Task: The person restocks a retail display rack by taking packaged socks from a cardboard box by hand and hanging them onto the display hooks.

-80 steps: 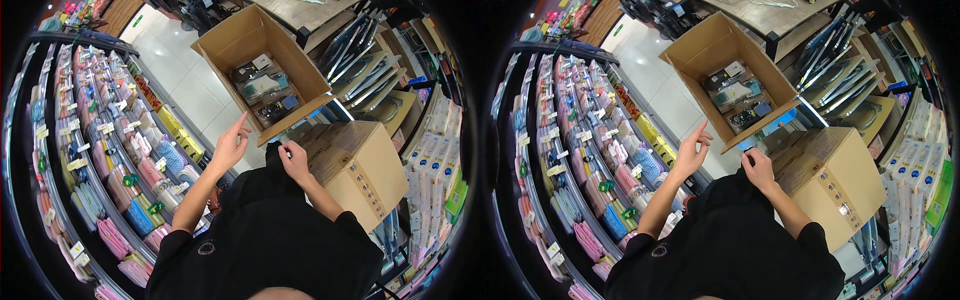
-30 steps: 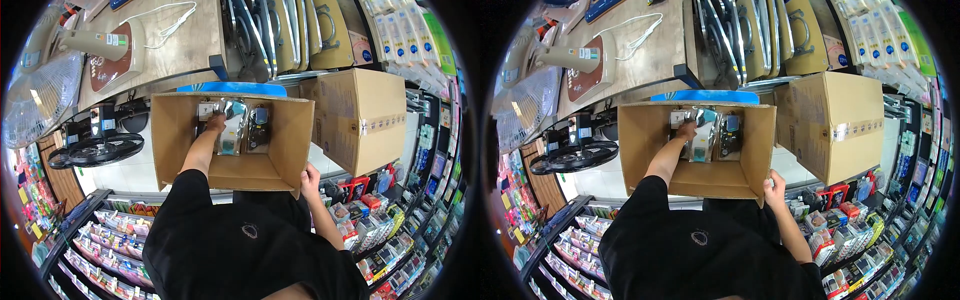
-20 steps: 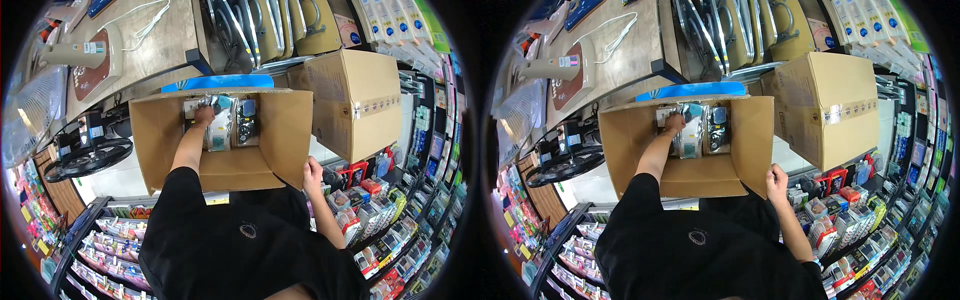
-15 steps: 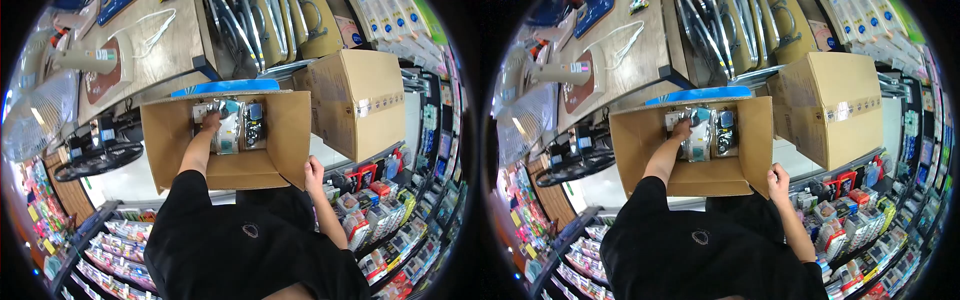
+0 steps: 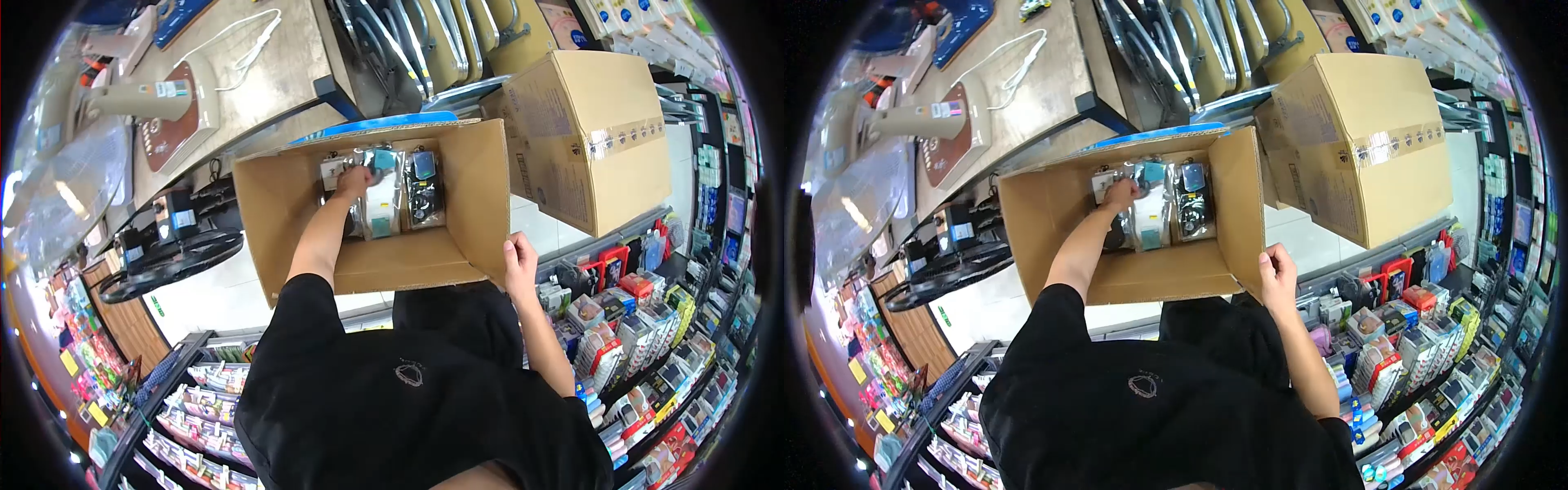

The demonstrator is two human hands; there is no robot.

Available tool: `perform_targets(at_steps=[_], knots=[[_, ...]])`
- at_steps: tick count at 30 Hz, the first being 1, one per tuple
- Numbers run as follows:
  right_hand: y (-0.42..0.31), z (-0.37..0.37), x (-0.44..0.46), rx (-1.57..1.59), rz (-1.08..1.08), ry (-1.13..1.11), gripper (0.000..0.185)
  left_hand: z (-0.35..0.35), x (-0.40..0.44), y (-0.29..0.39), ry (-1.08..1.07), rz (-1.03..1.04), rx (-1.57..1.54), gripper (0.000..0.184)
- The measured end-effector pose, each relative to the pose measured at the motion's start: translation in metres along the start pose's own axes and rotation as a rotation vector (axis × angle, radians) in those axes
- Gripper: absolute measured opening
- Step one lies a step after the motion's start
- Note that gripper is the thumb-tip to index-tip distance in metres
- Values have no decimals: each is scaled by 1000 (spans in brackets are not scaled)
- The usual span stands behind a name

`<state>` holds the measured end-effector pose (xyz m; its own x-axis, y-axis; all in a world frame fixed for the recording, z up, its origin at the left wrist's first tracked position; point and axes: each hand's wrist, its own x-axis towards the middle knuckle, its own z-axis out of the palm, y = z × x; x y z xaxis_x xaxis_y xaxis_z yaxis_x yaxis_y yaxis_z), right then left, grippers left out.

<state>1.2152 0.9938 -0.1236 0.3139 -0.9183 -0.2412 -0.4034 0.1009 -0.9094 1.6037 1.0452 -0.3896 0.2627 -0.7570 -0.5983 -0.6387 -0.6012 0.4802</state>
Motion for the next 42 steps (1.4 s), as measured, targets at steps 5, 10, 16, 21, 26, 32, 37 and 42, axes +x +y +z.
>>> perform_targets(at_steps=[5,10,16,21,26,32,37,42], knots=[[0,5,-5,28,26,-100,22,-38,-32,30,-393,361,-88,16],[-4,-16,-22,48,-130,-95,17,-136,-144,146,-103,546,95,14],[-36,-79,-63,162,-310,-79,16,-194,-322,303,269,642,2,16],[-67,-135,-106,314,-482,-64,35,-135,-375,383,123,719,-322,12],[-41,-199,-131,498,-423,-67,35,-54,-378,456,-268,730,-682,11],[-14,-266,-141,688,-260,119,20,16,-330,520,-383,794,-665,17],[22,-339,-123,537,-173,280,19,72,-289,593,-519,605,-831,11],[46,-427,-76,512,-143,443,18,123,-221,684,-604,607,-938,7]])
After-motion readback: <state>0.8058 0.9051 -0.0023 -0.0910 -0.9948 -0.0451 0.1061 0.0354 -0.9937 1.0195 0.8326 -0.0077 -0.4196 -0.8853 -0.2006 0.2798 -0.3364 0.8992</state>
